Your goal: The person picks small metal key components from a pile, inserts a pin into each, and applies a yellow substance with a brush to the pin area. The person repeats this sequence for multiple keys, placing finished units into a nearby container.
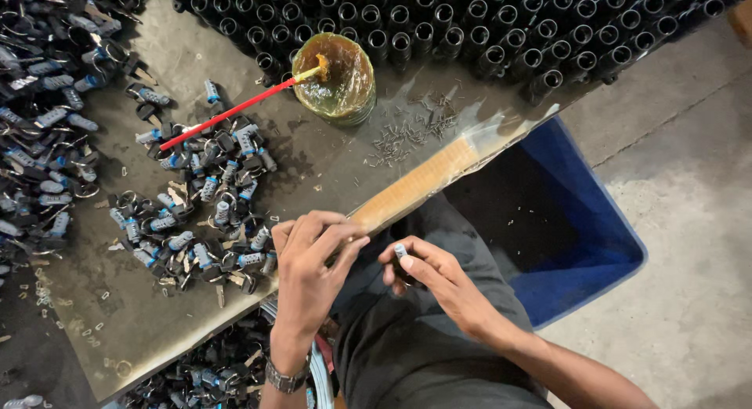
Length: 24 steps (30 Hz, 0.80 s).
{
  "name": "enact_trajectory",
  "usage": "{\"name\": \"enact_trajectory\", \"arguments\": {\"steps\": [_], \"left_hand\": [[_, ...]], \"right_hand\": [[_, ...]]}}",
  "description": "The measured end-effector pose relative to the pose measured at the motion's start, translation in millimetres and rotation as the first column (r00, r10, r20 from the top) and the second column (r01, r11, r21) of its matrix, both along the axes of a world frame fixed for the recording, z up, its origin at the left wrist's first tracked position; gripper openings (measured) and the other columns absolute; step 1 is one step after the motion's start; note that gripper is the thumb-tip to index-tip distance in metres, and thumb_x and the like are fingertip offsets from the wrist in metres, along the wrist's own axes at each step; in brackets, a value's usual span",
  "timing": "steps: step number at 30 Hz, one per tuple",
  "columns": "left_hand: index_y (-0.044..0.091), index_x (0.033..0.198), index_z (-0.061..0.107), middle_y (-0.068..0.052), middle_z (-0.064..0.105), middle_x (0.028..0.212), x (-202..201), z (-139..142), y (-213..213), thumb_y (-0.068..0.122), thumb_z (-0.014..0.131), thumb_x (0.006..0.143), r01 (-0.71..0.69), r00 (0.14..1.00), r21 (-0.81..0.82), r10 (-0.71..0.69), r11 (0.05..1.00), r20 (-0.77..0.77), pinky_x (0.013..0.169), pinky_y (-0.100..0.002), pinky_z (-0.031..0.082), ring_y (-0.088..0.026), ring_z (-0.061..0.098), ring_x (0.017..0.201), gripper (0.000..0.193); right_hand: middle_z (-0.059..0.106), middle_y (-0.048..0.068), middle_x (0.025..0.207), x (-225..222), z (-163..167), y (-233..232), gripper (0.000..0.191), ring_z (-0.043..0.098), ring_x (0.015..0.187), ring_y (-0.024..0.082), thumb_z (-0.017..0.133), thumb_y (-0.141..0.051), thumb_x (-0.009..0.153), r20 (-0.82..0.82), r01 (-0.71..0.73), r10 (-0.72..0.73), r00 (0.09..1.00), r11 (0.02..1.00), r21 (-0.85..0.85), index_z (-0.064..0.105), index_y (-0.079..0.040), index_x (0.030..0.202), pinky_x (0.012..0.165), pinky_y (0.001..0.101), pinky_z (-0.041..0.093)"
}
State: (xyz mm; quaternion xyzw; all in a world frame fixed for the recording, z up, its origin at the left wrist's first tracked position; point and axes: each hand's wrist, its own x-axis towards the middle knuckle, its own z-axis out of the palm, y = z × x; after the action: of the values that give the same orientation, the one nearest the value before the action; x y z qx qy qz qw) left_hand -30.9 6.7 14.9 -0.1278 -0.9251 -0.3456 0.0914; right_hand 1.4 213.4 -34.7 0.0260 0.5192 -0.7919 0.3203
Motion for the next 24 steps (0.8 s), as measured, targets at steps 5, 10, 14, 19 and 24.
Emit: {"name": "enact_trajectory", "arguments": {"steps": [5,10,14,19,24], "left_hand": [[0.013,0.093,0.075,0.002,0.072,0.091,3,-2,0,0.011,0.08,0.086,-0.163,0.982,0.132,0.148,0.978,0.12,0.086,-0.031,0.039,-0.012,0.06,0.073,0.009],[0.01,0.097,0.074,0.001,0.074,0.093,2,-2,4,0.006,0.075,0.09,-0.252,0.967,0.185,0.242,0.95,0.075,0.084,-0.03,0.045,-0.018,0.059,0.08,0.009],[0.007,0.098,0.074,-0.001,0.074,0.094,8,8,7,0.001,0.075,0.089,-0.305,0.951,0.263,0.276,0.915,0.141,0.077,-0.027,0.051,-0.015,0.063,0.079,0.011],[0.004,0.096,0.073,-0.006,0.073,0.097,27,19,19,-0.006,0.076,0.084,-0.275,0.953,0.435,0.185,0.857,0.238,0.073,-0.024,0.054,-0.014,0.069,0.084,0.016],[0.002,0.098,0.071,-0.008,0.071,0.102,39,14,33,-0.006,0.076,0.083,-0.245,0.966,0.477,0.173,0.844,0.19,0.082,-0.026,0.055,-0.016,0.07,0.091,0.018]], "right_hand": [[0.058,0.002,0.089,-3,3,-3,0.031,0.056,0.084,0.012,0.047,-0.025,0.109,-0.06,0.021,-0.022,0.998,1.0,-0.006,0.062,0.001,0.118,0.081,0.0278,0.048],[0.059,0.003,0.09,-7,7,-7,0.031,0.056,0.084,0.012,0.048,-0.025,0.107,-0.014,0.05,-0.05,0.999,0.998,-0.04,0.061,0.001,0.118,0.081,0.0284,0.049],[0.057,0.002,0.088,-5,8,-6,0.033,0.053,0.082,0.011,0.049,-0.025,0.108,0.002,0.059,-0.059,0.998,0.998,-0.012,0.062,0.002,0.119,0.078,0.0274,0.046],[0.051,-0.002,0.086,0,9,-3,0.039,0.049,0.081,0.01,0.049,-0.027,0.11,0.142,0.153,-0.121,0.982,0.959,-0.238,0.065,0.006,0.123,0.078,0.0285,0.046],[0.066,0.005,0.096,1,13,-1,0.034,0.061,0.086,0.013,0.054,-0.018,0.1,0.292,0.14,-0.095,0.952,0.98,-0.139,0.064,0.002,0.125,0.079,0.0303,0.052]]}}
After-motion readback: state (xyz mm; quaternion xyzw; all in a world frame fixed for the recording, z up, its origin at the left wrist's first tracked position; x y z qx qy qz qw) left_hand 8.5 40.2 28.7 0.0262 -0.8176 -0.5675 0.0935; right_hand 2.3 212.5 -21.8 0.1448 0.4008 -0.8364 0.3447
